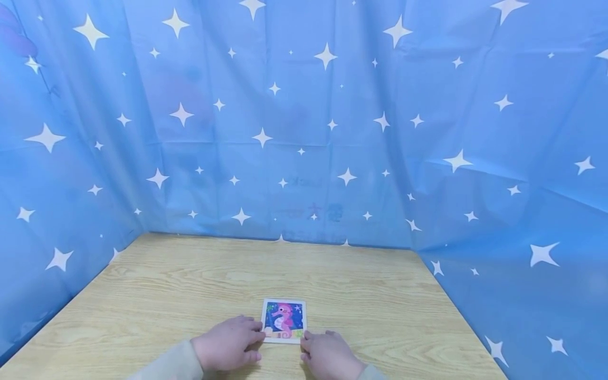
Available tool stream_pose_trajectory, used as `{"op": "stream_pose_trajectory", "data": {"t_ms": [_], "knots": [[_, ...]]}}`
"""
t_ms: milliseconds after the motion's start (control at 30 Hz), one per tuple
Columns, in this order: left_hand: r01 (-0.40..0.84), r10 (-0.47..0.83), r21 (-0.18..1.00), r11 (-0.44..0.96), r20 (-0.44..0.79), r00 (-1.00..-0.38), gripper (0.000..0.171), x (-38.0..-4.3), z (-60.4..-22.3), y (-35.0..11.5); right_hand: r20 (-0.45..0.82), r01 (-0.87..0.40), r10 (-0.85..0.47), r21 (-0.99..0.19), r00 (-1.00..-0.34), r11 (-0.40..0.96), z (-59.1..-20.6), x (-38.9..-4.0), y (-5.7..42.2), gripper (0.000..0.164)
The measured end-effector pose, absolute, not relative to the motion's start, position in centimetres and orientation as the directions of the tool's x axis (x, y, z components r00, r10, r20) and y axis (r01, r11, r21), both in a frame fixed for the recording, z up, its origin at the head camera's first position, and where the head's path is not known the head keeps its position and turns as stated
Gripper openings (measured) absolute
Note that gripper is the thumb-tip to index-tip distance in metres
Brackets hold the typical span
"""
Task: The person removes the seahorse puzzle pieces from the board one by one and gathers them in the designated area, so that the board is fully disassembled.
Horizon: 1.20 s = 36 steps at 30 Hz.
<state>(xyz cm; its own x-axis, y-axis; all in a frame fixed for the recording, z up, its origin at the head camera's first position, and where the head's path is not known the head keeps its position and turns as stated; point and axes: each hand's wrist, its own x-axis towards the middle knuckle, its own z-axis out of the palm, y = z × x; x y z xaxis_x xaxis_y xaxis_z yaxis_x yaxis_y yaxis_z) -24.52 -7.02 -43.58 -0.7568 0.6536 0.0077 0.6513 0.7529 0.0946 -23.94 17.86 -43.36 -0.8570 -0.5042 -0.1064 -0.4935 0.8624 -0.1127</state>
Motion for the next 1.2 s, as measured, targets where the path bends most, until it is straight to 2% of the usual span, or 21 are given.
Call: {"op": "stream_pose_trajectory", "data": {"t_ms": [67,267,500,700,833,933,1067,1200], "knots": [[0.686,0.685,0.06,0.725,0.042,-0.727,0.049,-24.8,-43.4,-6.9,-0.094,-0.505,-0.513,-0.102,-0.853,0.857,-43.3,-23.9,17.9,0.039],[0.74,0.755,0.167,0.651,-0.05,-0.653,0.056,-25.8,-43.2,-6.6,-0.08,-0.526,-0.533,-0.089,-0.842,0.846,-43.6,-23.9,18.0,0.039],[0.713,0.747,0.227,0.664,-0.16,-0.645,0.061,-26.5,-44.0,-6.5,-0.091,-0.529,-0.536,-0.095,-0.839,0.844,-43.8,-24.0,18.1,0.04],[0.728,0.758,0.215,0.651,-0.14,-0.637,0.06,-26.5,-44.3,-6.6,-0.065,-0.557,-0.563,-0.093,-0.824,0.826,-43.0,-24.1,18.3,0.034],[0.729,0.756,0.203,0.654,-0.119,-0.644,0.059,-26.4,-44.3,-6.5,-0.065,-0.544,-0.568,-0.216,-0.821,0.811,-42.0,-25.0,18.3,0.015],[0.715,0.746,0.224,0.663,-0.118,-0.655,0.058,-26.4,-44.4,-6.4,-0.056,-0.497,-0.539,-0.318,-0.84,0.808,-41.5,-26.3,18.0,0.018],[0.694,0.734,0.256,0.673,-0.124,-0.667,0.057,-26.3,-44.4,-6.5,-0.018,-0.456,-0.506,-0.405,-0.862,0.792,-41.2,-28.6,16.9,0.009],[0.685,0.733,0.278,0.673,-0.125,-0.669,0.057,-26.4,-44.5,-6.6,0.011,-0.439,-0.495,-0.477,-0.869,0.761,-41.4,-30.9,15.2,0.011]]}}
